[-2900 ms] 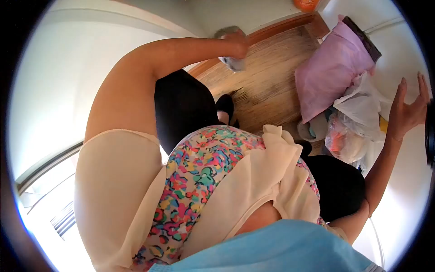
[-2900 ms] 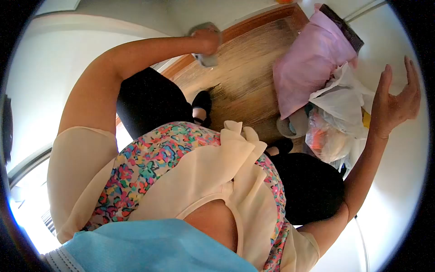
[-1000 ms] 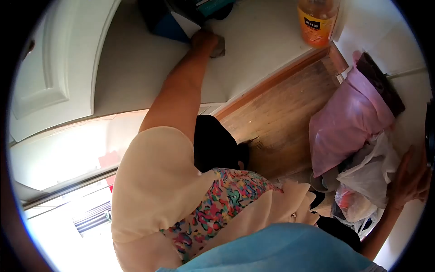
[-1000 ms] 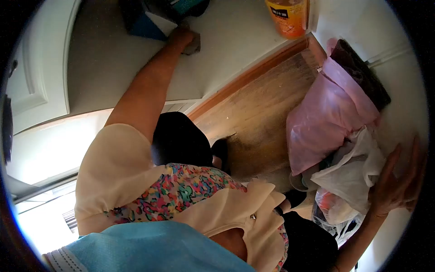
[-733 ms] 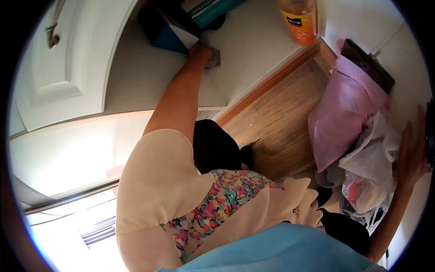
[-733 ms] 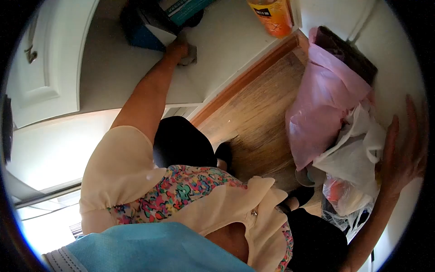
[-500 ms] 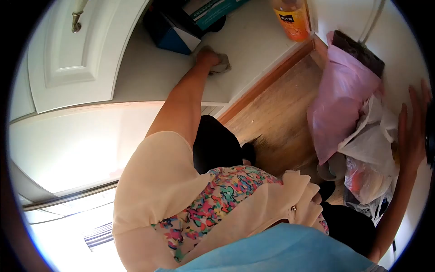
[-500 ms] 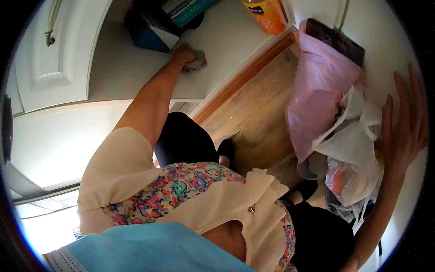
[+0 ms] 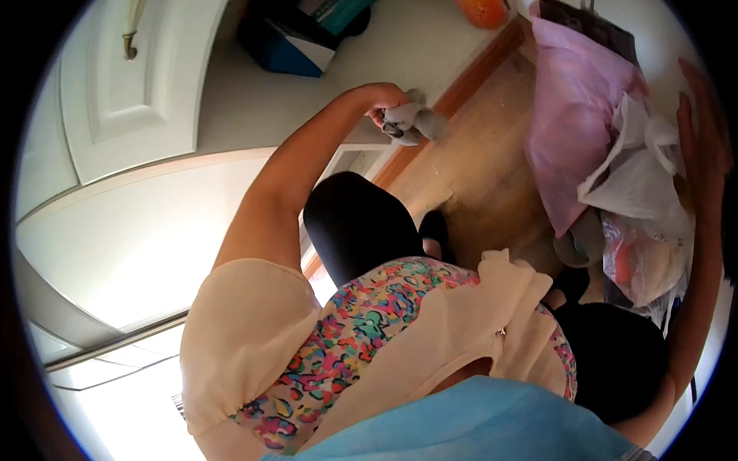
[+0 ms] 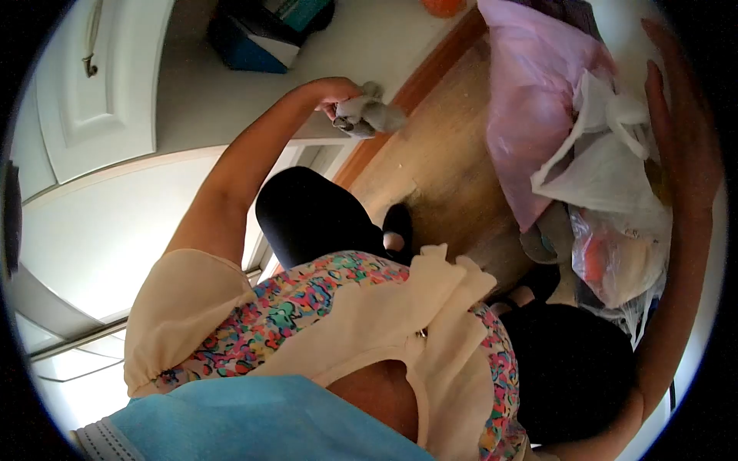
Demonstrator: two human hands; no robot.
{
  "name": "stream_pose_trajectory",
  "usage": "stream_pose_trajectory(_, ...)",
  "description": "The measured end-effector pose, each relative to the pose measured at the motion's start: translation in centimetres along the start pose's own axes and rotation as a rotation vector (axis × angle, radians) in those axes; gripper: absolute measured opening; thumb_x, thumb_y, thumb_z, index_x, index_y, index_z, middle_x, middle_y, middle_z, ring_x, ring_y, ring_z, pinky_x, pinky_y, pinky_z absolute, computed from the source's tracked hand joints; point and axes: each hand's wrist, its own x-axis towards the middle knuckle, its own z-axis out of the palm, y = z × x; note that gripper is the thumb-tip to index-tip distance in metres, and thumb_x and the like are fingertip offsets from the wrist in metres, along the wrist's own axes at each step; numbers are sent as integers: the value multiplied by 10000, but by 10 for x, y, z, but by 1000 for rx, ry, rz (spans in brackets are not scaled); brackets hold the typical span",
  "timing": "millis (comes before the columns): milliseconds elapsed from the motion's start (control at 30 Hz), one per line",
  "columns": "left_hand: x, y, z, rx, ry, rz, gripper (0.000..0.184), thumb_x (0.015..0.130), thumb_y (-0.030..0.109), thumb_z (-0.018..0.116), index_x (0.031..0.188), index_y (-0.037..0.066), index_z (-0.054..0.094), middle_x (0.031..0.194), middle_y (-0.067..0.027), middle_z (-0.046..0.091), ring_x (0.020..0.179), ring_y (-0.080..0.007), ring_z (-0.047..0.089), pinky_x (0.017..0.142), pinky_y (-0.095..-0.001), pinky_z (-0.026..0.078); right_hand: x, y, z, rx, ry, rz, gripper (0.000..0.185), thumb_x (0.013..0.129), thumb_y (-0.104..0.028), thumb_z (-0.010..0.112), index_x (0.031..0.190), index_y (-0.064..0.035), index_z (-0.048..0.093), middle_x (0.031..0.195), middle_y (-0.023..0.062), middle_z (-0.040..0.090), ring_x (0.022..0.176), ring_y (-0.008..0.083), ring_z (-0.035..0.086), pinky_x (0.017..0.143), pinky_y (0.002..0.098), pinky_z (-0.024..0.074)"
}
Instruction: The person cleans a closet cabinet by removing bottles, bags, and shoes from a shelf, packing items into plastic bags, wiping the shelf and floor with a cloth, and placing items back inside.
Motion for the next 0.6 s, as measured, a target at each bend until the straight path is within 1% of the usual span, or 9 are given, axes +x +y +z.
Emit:
stream_pose_trajectory(67, 6, -11, -34, -549, 31, 204, 246, 881, 295, 666, 1016, 90, 689, 882, -96, 665, 738, -214, 660, 613, -353, 585, -1, -1, -3, -102, -35, -2, 432, 1061, -282, 404, 1488, -214, 402, 1501, 87, 448, 1347, 260, 479, 1107, 387, 401)
stream_pose_trajectory(133, 6, -2, -55, -681, 203, 204, 255, 909, 291, 633, 1035, 76, 685, 919, -106, 681, 765, -216, 662, 623, -362, 584, 10, -6, -8, -199, -79, -19, 447, 1060, -292, 406, 1495, -197, 387, 1523, 91, 421, 1367, 260, 458, 1124, 391, 383)
stream_pose_trajectory(200, 5, 14, -72, 177, 688, 225, 415, 921, 397, 576, 1117, 45, 679, 1058, -112, 714, 883, -275, 678, 768, -407, 564, 30, -18, -21, -257, 414, -186, 206, 928, -240, 559, 1116, -202, 636, 1395, 24, 540, 1275, 231, 500, 1023, 383, 344)
stream_pose_trajectory(233, 7, 16, -63, 139, 740, 171, 585, 928, 460, 542, 1372, 79, 534, 1337, -147, 593, 1146, -334, 599, 990, -410, 471, 35, -21, -24, -279, 581, -238, 152, 885, -223, 610, 990, -204, 719, 1352, 2, 580, 1244, 221, 513, 990, 380, 331)
stream_pose_trajectory(267, 31, 8, -52, 138, 740, 170, 585, 928, 460, 542, 1372, 79, 534, 1337, -147, 593, 1146, -334, 599, 990, -410, 471, 35, -21, -23, -273, 581, -230, 151, 879, -212, 617, 989, -208, 720, 1348, -5, 582, 1241, 219, 515, 990, 382, 331)
stream_pose_trajectory(367, 89, -16, -27, 39, 875, 383, 806, 908, 544, 563, 1549, 150, 275, 1588, -114, 290, 1392, -338, 365, 1135, -431, 320, 37, -17, -19, -284, 609, -245, 141, 887, -223, 619, 982, -215, 723, 1340, -11, 585, 1230, 220, 519, 990, 381, 331)
stream_pose_trajectory(433, 87, -13, -16, 238, 800, 319, 919, 950, 596, 494, 1590, 189, -24, 1645, -141, 5, 1490, -390, 84, 1200, -510, 137, 36, -19, -30, -292, 625, -281, 136, 901, -243, 615, 975, -218, 726, 1337, -10, 587, 1222, 222, 522, 989, 379, 331)
stream_pose_trajectory(533, 127, -23, -22, 200, 1008, 446, 912, 899, 580, 595, 1581, 166, 153, 1637, -157, 26, 1477, -378, 142, 1186, -532, 157, 35, -28, -44, -550, 291, -270, 164, 945, -301, 586, 953, -225, 731, 1325, -5, 593, 1207, 226, 528, 992, 375, 323)
stream_pose_trajectory(600, 174, -20, -47, 270, 1114, 502, 888, 902, 559, 605, 1573, 156, 185, 1632, -174, 29, 1474, -387, 145, 1184, -529, 159, 34, -25, -28, -428, 488, -257, 204, 969, -341, 560, 940, -237, 733, 1315, 7, 597, 1203, 228, 527, 999, 375, 315)
